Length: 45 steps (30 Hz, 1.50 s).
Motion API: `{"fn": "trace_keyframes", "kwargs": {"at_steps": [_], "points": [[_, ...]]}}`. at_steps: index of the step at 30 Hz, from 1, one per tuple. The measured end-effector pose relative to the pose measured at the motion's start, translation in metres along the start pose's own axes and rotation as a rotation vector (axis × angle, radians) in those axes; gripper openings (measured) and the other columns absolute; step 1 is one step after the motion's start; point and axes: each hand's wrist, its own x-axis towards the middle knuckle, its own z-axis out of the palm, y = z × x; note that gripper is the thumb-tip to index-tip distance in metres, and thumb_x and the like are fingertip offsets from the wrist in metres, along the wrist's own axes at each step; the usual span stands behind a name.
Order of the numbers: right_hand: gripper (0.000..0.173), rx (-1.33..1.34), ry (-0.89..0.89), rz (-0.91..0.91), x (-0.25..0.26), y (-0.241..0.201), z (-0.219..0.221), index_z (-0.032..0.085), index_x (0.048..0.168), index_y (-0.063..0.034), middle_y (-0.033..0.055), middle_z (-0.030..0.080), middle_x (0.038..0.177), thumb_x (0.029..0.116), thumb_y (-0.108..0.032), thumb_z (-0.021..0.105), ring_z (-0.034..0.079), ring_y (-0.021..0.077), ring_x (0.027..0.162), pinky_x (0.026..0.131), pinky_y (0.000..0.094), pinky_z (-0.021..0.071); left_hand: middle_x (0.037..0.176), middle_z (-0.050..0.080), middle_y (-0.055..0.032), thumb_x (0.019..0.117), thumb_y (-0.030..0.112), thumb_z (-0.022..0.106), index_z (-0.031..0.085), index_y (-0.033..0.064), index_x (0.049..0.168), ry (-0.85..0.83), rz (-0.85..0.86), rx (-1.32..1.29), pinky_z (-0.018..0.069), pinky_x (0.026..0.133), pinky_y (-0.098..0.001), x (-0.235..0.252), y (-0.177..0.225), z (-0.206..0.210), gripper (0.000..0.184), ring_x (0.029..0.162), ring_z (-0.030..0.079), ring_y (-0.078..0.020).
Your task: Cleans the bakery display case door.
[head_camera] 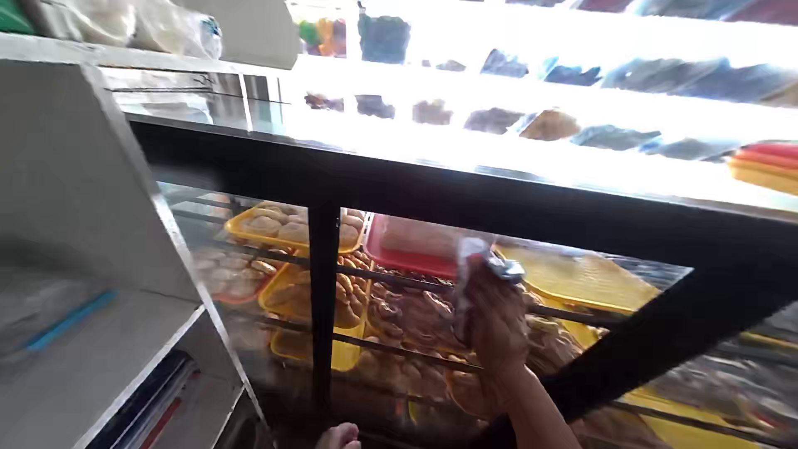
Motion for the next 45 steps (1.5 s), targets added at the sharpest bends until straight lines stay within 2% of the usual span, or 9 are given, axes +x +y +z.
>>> {"fn": "trace_keyframes", "kwargs": {"at_steps": [5, 9, 12, 19, 24, 32, 37, 41, 45], "points": [[0.033, 0.061, 0.084, -0.018, 0.036, -0.002, -0.044, 0.065, 0.131, -0.0128, 0.013, 0.061, 0.141, 0.1029, -0.03, 0.058, 0.052, 0.0255, 0.138, 0.117, 0.0461, 0.0406, 0.132, 0.065, -0.0215, 0.1036, 0.024, 0.057, 0.059, -0.0017, 0.137, -0.022, 0.083, -0.051, 0.0491, 0.108, -0.0478, 0.014, 0.006, -0.006, 0.042, 0.122, 0.064, -0.0301], [0.083, -0.26, 0.12, 0.242, 0.027, 0.044, -0.055, 0.048, 0.148, 0.0055, 0.0432, 0.021, 0.158, 0.0954, -0.058, 0.053, 0.017, 0.0566, 0.15, 0.124, 0.0629, 0.0137, 0.13, 0.065, -0.0205, 0.1036, 0.024, 0.057, 0.06, -0.0009, 0.135, 0.044, 0.026, -0.106, 0.0497, 0.107, -0.0456, -0.002, -0.03, -0.014, 0.04, 0.121, 0.064, -0.0276], [0.092, -0.437, 0.064, 0.509, 0.01, 0.049, -0.021, 0.031, 0.153, 0.0132, 0.0429, 0.015, 0.16, 0.0975, -0.057, 0.052, 0.012, 0.0576, 0.151, 0.125, 0.0619, 0.0079, 0.133, 0.064, -0.0216, 0.1049, 0.023, 0.057, 0.059, -0.0021, 0.136, 0.142, -0.057, -0.176, 0.0481, 0.109, -0.0448, -0.025, -0.039, -0.026, 0.04, 0.123, 0.063, -0.0283], [0.072, -0.236, -0.161, 0.064, 0.031, -0.057, 0.095, 0.052, 0.148, -0.0049, 0.0347, 0.036, 0.157, 0.0968, -0.056, 0.053, 0.03, 0.0586, 0.145, 0.113, 0.0779, 0.0179, 0.134, 0.063, -0.0243, 0.1066, 0.021, 0.053, 0.057, -0.004, 0.138, 0.254, -0.064, -0.117, 0.0453, 0.111, -0.0464, -0.047, -0.035, -0.041, 0.04, 0.126, 0.061, -0.0319], [0.047, -0.101, -0.368, -0.127, 0.02, -0.127, 0.132, 0.06, 0.14, -0.0074, 0.0176, 0.045, 0.158, 0.0994, -0.031, 0.056, 0.034, 0.0446, 0.148, 0.115, 0.0723, 0.0201, 0.132, 0.063, -0.0239, 0.1055, 0.018, 0.054, 0.056, -0.0049, 0.138, 0.217, -0.04, -0.144, 0.0472, 0.109, -0.0421, -0.043, -0.028, -0.029, 0.04, 0.122, 0.063, -0.0291], [0.039, 0.107, -0.95, -0.404, -0.112, -0.098, 0.114, 0.063, 0.137, -0.0077, 0.01, 0.06, 0.145, 0.1008, -0.001, 0.051, 0.052, 0.0315, 0.138, 0.118, 0.0595, 0.0321, 0.133, 0.064, -0.0215, 0.1048, 0.018, 0.055, 0.058, -0.0032, 0.137, 0.145, -0.061, -0.125, 0.0482, 0.109, -0.0396, -0.044, -0.039, -0.011, 0.039, 0.123, 0.063, -0.0252], [0.044, -0.177, -0.489, -0.059, -0.077, -0.017, 0.035, 0.061, 0.141, -0.015, 0.0098, 0.054, 0.152, 0.0996, -0.031, 0.061, 0.047, 0.0357, 0.142, 0.113, 0.0656, 0.032, 0.132, 0.064, -0.0224, 0.1045, 0.018, 0.056, 0.058, -0.0036, 0.136, 0.258, -0.1, -0.162, 0.0503, 0.107, -0.0419, -0.046, -0.048, -0.026, 0.038, 0.121, 0.065, -0.0268], [0.07, -0.347, 0.017, 0.305, -0.047, 0.09, -0.036, 0.048, 0.147, 0.0046, 0.036, 0.032, 0.157, 0.0989, -0.045, 0.056, 0.026, 0.0529, 0.148, 0.123, 0.0654, 0.0162, 0.13, 0.065, -0.0207, 0.1052, 0.019, 0.057, 0.059, -0.001, 0.136, 0.384, -0.166, -0.172, 0.0517, 0.104, -0.0431, -0.055, -0.061, -0.041, 0.037, 0.117, 0.066, -0.026], [0.074, -0.339, 0.171, 0.603, -0.01, 0.05, -0.024, 0.029, 0.155, 0.0091, 0.0345, 0.018, 0.164, 0.1029, -0.04, 0.047, 0.015, 0.0461, 0.155, 0.127, 0.0532, 0.012, 0.129, 0.065, -0.021, 0.1052, 0.016, 0.057, 0.061, -0.0021, 0.133, 0.42, -0.203, -0.209, 0.0524, 0.101, -0.0442, -0.067, -0.063, -0.041, 0.034, 0.115, 0.066, -0.0275]]}}
